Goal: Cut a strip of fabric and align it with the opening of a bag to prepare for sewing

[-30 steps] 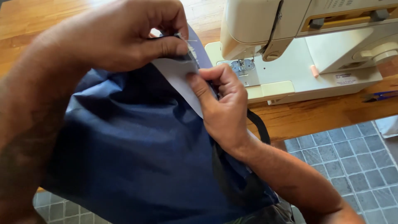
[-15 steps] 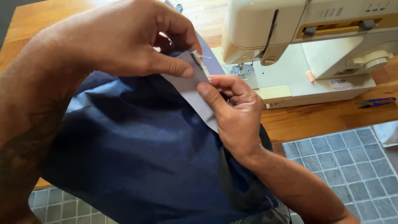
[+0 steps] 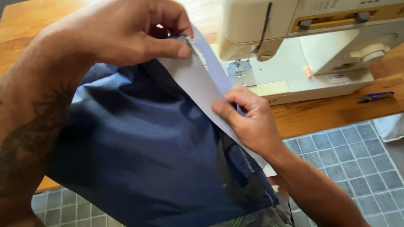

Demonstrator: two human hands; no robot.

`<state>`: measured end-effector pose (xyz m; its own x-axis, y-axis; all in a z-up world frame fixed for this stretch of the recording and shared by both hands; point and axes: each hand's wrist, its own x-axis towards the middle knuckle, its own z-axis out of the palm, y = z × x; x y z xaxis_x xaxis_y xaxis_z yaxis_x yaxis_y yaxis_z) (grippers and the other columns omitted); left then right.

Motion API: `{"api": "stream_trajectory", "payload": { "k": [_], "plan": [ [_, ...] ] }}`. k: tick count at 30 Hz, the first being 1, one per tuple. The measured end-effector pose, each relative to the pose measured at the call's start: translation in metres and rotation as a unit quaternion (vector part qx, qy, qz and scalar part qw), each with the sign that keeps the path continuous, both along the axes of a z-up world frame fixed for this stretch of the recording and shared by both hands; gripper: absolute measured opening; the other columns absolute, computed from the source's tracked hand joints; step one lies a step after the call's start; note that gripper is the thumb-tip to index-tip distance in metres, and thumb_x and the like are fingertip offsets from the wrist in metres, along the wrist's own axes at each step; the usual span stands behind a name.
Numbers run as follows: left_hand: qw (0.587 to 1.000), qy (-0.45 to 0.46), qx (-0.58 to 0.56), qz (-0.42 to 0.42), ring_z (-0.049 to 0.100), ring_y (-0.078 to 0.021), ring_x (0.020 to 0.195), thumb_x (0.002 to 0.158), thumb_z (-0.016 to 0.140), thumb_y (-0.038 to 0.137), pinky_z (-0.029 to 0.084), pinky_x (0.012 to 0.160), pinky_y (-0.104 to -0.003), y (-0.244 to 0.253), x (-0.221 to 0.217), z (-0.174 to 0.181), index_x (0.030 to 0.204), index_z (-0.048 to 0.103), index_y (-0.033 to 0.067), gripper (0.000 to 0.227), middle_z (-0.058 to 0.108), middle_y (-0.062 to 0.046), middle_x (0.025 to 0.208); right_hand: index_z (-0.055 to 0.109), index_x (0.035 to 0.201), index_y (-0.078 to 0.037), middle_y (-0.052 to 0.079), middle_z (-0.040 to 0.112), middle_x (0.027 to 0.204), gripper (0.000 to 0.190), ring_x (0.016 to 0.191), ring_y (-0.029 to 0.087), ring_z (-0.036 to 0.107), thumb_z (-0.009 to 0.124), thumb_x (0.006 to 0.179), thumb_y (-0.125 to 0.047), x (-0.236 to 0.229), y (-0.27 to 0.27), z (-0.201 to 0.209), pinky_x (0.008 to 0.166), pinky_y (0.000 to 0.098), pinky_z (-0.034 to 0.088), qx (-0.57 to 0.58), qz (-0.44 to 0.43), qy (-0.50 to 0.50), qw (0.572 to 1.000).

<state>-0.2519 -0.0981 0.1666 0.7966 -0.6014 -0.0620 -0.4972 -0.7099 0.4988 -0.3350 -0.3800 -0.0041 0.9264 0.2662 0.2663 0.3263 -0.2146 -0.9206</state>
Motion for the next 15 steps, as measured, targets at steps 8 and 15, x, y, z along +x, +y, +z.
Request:
{"api": "stream_trajectory", "payload": {
  "k": [8,15],
  "plan": [
    [0.993,0.080,-0.090,0.015,0.080,-0.0157,0.111,0.116,0.073,0.014,0.064,0.102,-0.030,0.009,0.038,-0.034,0.132,0.071,0.0096,0.017,0.082,-0.003,0.121,0.083,0.117,-0.010,0.003,0.091,0.108,0.029,0.095,0.010,0.080,0.093,0.094,-0.024,-0.008,-0.002,-0.025,0.088,0.0272,0.064,0.078,-0.046,0.221,0.971],
    [0.993,0.081,-0.069,0.043,0.057,-0.0036,0.077,0.111,0.086,0.016,0.041,0.065,-0.022,0.010,0.083,-0.097,0.117,0.083,0.0133,0.007,0.074,0.008,0.092,0.068,0.080,-0.015,-0.004,0.071,0.076,0.035,0.068,0.007,0.061,0.100,0.093,-0.022,-0.022,0.002,-0.059,0.066,0.0264,0.053,0.121,-0.058,0.264,0.955]
  ]
}}
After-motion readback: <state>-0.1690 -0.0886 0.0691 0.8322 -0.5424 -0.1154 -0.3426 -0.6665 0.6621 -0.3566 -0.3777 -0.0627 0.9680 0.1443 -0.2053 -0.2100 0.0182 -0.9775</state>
